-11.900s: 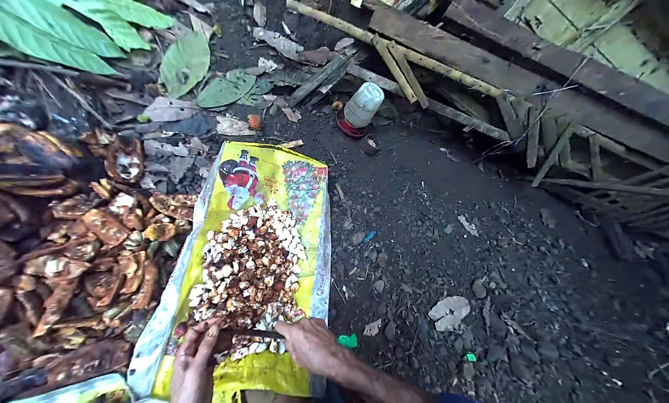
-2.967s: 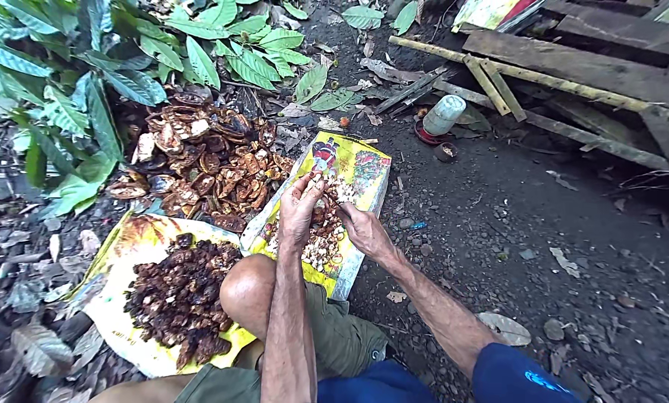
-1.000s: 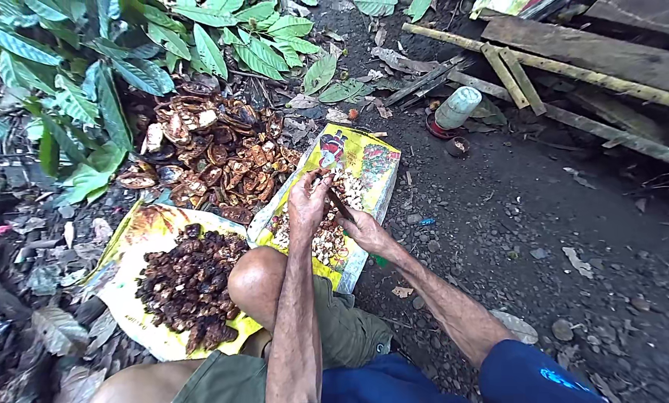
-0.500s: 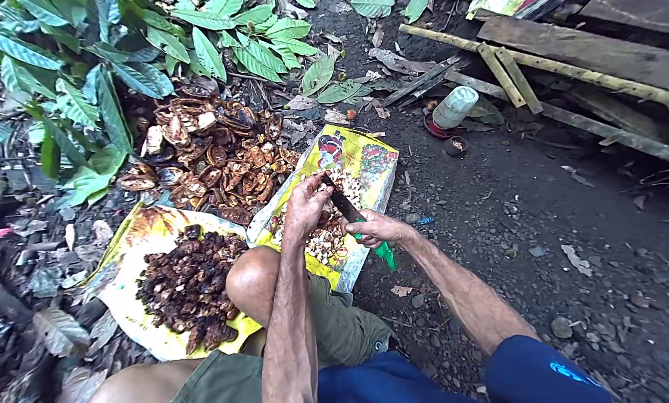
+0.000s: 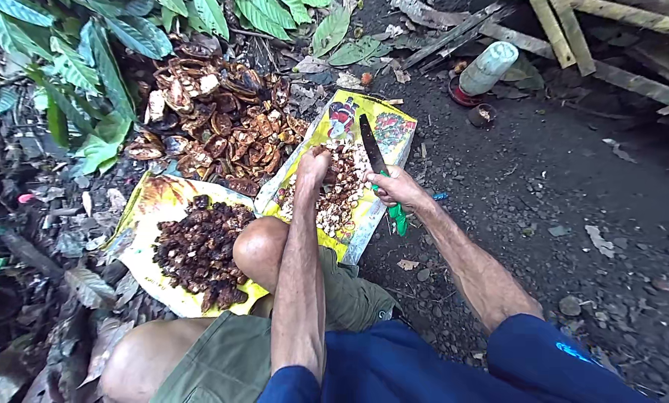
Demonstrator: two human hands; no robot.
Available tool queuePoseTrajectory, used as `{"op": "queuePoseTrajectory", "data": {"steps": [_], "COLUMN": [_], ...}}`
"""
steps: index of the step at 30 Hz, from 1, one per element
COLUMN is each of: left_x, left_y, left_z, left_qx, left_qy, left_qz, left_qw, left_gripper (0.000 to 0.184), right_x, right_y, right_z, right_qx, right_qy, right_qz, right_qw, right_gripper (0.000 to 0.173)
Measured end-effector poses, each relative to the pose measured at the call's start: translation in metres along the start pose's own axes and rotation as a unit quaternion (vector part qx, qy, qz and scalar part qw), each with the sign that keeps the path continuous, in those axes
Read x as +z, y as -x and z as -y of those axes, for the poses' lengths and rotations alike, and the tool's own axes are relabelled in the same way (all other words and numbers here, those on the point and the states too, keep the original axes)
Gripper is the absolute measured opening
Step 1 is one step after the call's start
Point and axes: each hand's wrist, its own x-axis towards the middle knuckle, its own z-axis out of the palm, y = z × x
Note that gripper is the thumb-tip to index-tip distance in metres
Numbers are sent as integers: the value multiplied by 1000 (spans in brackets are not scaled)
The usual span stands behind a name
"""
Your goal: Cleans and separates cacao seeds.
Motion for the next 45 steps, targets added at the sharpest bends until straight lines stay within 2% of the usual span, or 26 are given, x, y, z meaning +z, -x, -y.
{"op": "queuePoseTrajectory", "data": {"steps": [6, 17, 22, 25, 28, 30, 37, 42, 45], "left_x": [4, 6, 4, 5, 4, 2, 0, 2, 3], "left_y": [-8, -2, 68, 57, 12, 6, 14, 13, 11], "left_z": [-2, -7, -48, -44, -20, -17, -17, -13, -11], "left_qx": [16, 35, 0, -18, -1, 4, 92, 86, 66], "left_qy": [-31, 176, 114, 164, 266, 287, 318, 301, 248], "left_qz": [-11, 15, -21, -20, 40, 72, 128, 134, 119], "left_qw": [999, 984, 993, 986, 963, 955, 935, 940, 959], "left_gripper": [38, 50, 47, 42, 45, 50, 51, 41, 35], "right_x": [13, 32, 37, 38, 38, 39, 40, 41, 41], "right_y": [15, 23, 23, 22, 22, 22, 25, 26, 26], "right_z": [-11, -16, -17, -21, -24, -24, -19, -16, -16], "right_qx": [-12, -32, -42, -41, -40, -43, -57, -58, -68], "right_qy": [8, -15, -14, -11, -16, -19, -24, -13, -15], "right_qz": [-26, -55, -53, -53, -53, -54, -64, -75, -76], "right_qw": [1000, 998, 998, 998, 998, 997, 996, 995, 995], "right_gripper": [22, 22, 20, 20, 22, 21, 21, 21, 22]}}
